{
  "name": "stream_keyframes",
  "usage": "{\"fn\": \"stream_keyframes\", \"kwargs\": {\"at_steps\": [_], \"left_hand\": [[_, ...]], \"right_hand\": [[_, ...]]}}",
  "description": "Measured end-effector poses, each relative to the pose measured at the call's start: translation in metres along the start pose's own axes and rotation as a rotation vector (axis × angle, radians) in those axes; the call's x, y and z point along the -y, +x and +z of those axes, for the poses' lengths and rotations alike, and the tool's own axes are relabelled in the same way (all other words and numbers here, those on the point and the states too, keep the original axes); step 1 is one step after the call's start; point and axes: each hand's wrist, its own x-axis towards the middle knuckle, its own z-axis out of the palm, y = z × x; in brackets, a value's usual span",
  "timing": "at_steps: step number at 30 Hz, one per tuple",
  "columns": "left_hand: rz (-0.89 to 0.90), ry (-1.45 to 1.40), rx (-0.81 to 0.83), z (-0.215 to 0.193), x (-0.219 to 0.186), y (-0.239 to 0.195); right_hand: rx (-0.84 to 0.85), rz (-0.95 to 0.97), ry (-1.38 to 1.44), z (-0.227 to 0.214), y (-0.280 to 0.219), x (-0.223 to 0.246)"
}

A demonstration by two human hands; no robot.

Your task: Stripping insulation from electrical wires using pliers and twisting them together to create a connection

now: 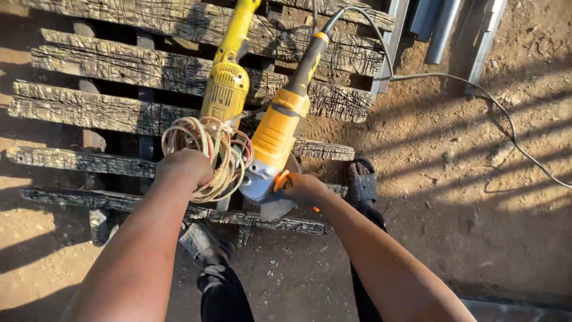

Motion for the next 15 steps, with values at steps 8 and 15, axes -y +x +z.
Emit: {"fn": "stream_keyframes", "kwargs": {"at_steps": [8,15], "left_hand": [[0.096,0.019,0.125,0.08,0.125,0.01],[-0.106,-0.097,0.445,0.177,0.258,-0.001]], "right_hand": [[0.006,0.114,0.141,-0.065,-0.046,0.071],[-0.168,0.167,0.877,-0.053,-0.039,0.121]]}}
